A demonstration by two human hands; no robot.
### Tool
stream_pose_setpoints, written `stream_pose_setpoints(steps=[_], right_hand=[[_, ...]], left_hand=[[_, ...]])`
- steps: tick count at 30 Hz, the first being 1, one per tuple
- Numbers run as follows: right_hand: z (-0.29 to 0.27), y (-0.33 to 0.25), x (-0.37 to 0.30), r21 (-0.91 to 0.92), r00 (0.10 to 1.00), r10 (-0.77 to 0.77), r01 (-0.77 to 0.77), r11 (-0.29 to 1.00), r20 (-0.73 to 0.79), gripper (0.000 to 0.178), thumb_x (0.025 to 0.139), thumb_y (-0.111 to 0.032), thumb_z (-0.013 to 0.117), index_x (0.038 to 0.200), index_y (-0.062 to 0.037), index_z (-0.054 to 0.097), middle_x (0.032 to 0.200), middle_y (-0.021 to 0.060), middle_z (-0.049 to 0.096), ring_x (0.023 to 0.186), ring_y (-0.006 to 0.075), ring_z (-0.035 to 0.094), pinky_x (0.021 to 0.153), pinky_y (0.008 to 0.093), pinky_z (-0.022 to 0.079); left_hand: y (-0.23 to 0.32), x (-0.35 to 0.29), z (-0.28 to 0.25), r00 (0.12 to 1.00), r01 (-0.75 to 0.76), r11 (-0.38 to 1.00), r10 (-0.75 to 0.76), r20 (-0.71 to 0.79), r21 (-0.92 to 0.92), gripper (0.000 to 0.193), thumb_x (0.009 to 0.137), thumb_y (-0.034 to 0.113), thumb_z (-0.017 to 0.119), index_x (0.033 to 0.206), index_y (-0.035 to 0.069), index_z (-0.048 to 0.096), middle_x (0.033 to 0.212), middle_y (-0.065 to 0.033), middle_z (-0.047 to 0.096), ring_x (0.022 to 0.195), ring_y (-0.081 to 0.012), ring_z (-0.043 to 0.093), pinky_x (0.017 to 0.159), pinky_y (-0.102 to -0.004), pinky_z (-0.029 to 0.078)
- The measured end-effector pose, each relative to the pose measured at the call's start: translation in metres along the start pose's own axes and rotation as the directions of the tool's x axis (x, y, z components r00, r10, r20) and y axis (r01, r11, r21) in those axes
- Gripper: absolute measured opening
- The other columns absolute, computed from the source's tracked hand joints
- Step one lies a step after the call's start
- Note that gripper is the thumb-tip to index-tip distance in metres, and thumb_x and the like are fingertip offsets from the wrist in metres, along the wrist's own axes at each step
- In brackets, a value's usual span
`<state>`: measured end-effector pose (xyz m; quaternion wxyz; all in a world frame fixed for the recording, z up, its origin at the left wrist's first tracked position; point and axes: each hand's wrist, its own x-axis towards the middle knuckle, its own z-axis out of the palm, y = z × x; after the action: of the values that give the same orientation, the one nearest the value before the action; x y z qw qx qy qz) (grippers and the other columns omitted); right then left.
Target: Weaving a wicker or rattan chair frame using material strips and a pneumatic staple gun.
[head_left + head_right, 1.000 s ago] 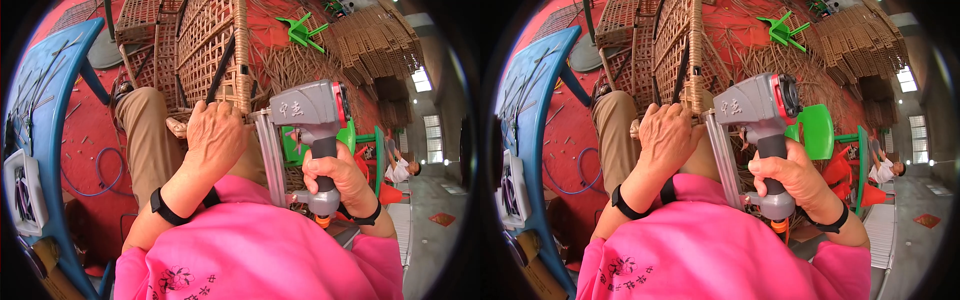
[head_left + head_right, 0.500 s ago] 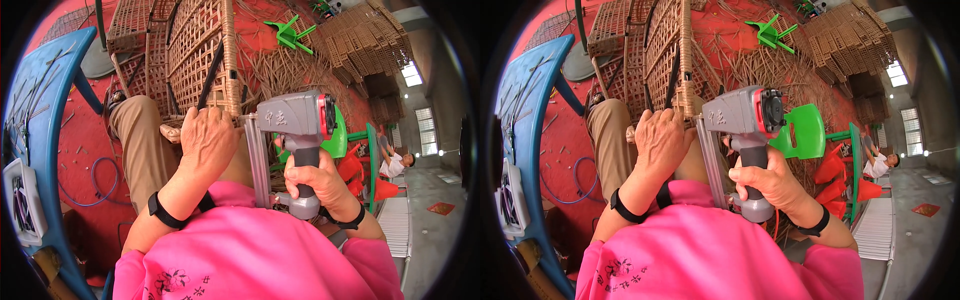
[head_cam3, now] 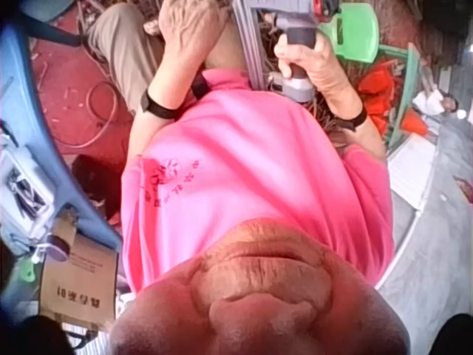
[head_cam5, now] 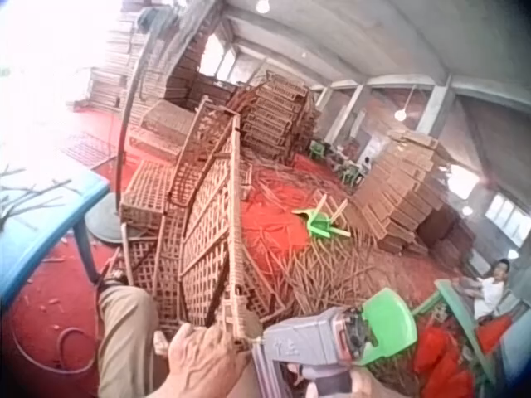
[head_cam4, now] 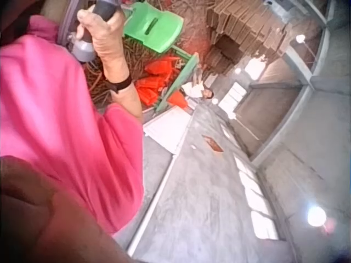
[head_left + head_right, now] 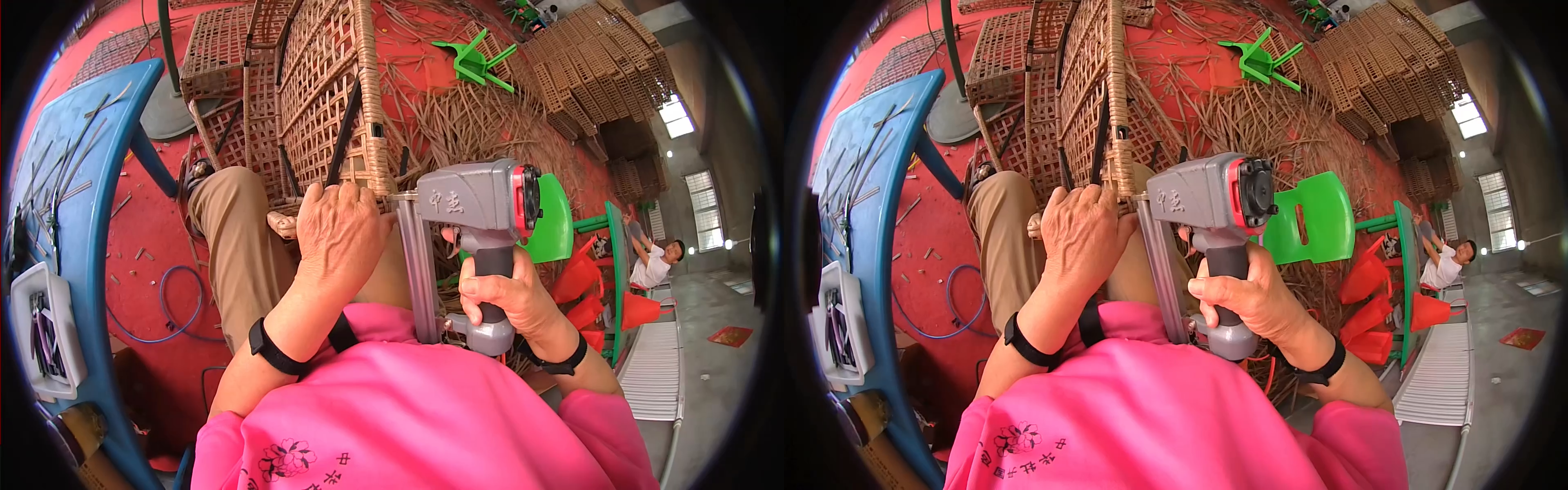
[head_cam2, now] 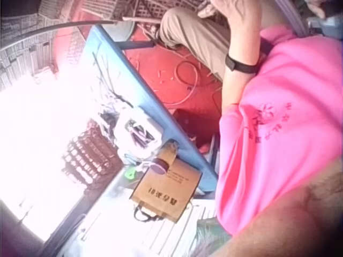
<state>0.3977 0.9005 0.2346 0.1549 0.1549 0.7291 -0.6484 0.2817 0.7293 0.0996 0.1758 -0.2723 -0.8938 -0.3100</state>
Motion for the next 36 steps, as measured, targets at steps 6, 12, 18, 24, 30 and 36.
stream_pose_setpoints(steps=[6, 12, 18, 24, 30, 36], right_hand=[[-0.002, 0.003, 0.002, 0.008, 1.000, 0.016, -0.016, 1.000, -0.004, 0.065, 0.083, -0.013, 0.070, 0.139, 0.0121, 0.047, 0.067, 0.0047, 0.060, 0.054, 0.0144, 0.060, 0.052, 0.0285, 0.051], [-0.004, 0.004, 0.003, 0.047, 0.999, 0.017, -0.018, 0.999, 0.033, 0.052, 0.088, -0.010, 0.072, 0.133, 0.0068, 0.053, 0.075, 0.0027, 0.062, 0.055, 0.0129, 0.062, 0.055, 0.0296, 0.051], [-0.007, 0.011, 0.006, 0.052, 0.998, -0.037, 0.035, 0.998, 0.052, 0.053, 0.085, -0.013, 0.073, 0.130, 0.0081, 0.054, 0.071, 0.0040, 0.062, 0.057, 0.0128, 0.062, 0.055, 0.0291, 0.051], [-0.026, 0.023, -0.006, 0.211, 0.999, -0.043, 0.044, 0.976, -0.008, 0.043, 0.086, -0.015, 0.078, 0.119, 0.0012, 0.057, 0.078, 0.0045, 0.064, 0.061, 0.0129, 0.063, 0.059, 0.0291, 0.053], [-0.091, 0.063, -0.012, 0.310, 0.958, -0.047, 0.139, 0.941, -0.284, 0.040, 0.088, -0.026, 0.077, 0.112, -0.0025, 0.056, 0.082, 0.0051, 0.060, 0.062, 0.0127, 0.062, 0.061, 0.0285, 0.055], [-0.197, 0.172, 0.012, 0.209, 0.842, -0.090, 0.233, 0.950, -0.531, 0.078, 0.087, -0.009, 0.069, 0.156, 0.0000, 0.033, 0.101, 0.0099, 0.066, 0.080, 0.0180, 0.067, 0.073, 0.0323, 0.056]], left_hand=[[0.000, 0.000, -0.001, 1.000, 0.000, 1.000, 0.000, -0.007, 0.016, 0.028, 0.077, 0.031, 0.082, 0.080, 0.007, 0.068, 0.079, -0.0096, 0.065, 0.079, -0.0273, 0.065, 0.082, -0.0392, 0.045], [0.000, 0.000, 0.000, 1.000, 0.004, 1.000, -0.004, -0.010, 0.015, 0.028, 0.076, 0.030, 0.081, 0.081, 0.007, 0.066, 0.079, -0.0095, 0.064, 0.078, -0.0292, 0.064, 0.079, -0.0409, 0.046], [-0.001, 0.001, -0.005, 0.999, 0.029, 0.999, -0.029, 0.012, 0.044, 0.029, 0.077, 0.032, 0.081, 0.079, 0.007, 0.066, 0.079, -0.0098, 0.065, 0.081, -0.0294, 0.066, 0.080, -0.0424, 0.046], [0.004, 0.002, -0.004, 0.999, 0.019, 0.995, -0.023, 0.044, 0.094, 0.039, 0.081, 0.043, 0.079, 0.078, 0.007, 0.065, 0.079, -0.0093, 0.065, 0.083, -0.0290, 0.066, 0.079, -0.0420, 0.045], [0.009, 0.008, -0.008, 0.999, -0.028, 0.986, 0.023, 0.034, 0.167, 0.046, 0.085, 0.051, 0.076, 0.078, 0.007, 0.066, 0.078, -0.0110, 0.067, 0.081, -0.0326, 0.067, 0.080, -0.0446, 0.047], [0.022, 0.014, -0.016, 0.989, 0.080, 0.989, -0.095, 0.116, 0.128, 0.045, 0.093, 0.048, 0.070, 0.083, 0.004, 0.070, 0.079, -0.0138, 0.067, 0.078, -0.0346, 0.064, 0.077, -0.0440, 0.047]])
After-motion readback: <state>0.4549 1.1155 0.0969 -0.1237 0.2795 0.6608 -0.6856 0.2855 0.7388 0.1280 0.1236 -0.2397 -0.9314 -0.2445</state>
